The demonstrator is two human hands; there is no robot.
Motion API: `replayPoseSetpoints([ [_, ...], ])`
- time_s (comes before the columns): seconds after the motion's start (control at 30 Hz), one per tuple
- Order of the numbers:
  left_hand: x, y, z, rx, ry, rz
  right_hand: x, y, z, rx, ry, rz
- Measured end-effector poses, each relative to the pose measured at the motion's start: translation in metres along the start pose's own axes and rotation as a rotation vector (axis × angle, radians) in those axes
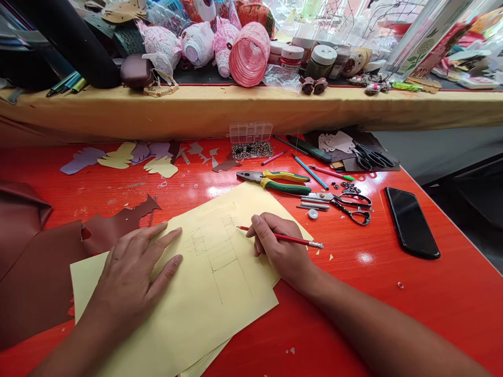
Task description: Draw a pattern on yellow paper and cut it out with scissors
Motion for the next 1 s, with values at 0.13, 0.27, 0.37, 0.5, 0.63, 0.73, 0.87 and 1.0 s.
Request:
replayPoseSetpoints([
  [0.13, 0.0, 0.0002, 0.0002, 0.002, 0.002, 0.001, 0.0, 0.0006, 0.0003, -0.01, 0.0, 0.005],
  [0.27, 0.0004, 0.0005, 0.0002, 0.002, 0.002, 0.003, -0.0009, 0.0001, 0.0011, -0.025, -0.001, 0.022],
  [0.37, 0.0005, 0.0009, 0.0005, 0.002, 0.008, -0.007, -0.0012, -0.0003, 0.0007, -0.033, 0.003, 0.028],
  [0.5, 0.0002, 0.0011, 0.0004, 0.004, 0.006, -0.005, -0.0003, 0.0003, -0.0002, -0.028, 0.008, 0.037],
  [0.63, 0.0006, 0.0006, -0.0012, -0.001, 0.008, -0.005, 0.0003, 0.0005, -0.0005, -0.03, 0.008, 0.04],
  [0.73, 0.0011, 0.0, -0.0022, -0.006, 0.005, -0.001, -0.0001, 0.0003, -0.0005, -0.038, 0.011, 0.046],
  [0.87, 0.0011, 0.0003, -0.0019, -0.012, -0.004, -0.004, -0.0006, 0.0007, -0.0004, -0.04, 0.016, 0.054],
  [1.0, 0.0002, 0.0015, -0.0008, -0.003, -0.005, 0.003, -0.0004, 0.0014, 0.0003, -0.044, 0.012, 0.056],
])
Point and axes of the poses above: each hand's wrist, its own x-axis towards the middle knuckle, its own y-axis out of the palm, z = x × y, the point moved 1 cm from there along x, towards the middle knuckle, and after that the axes turned 9 degrees about -z, right-handed, at the moved point
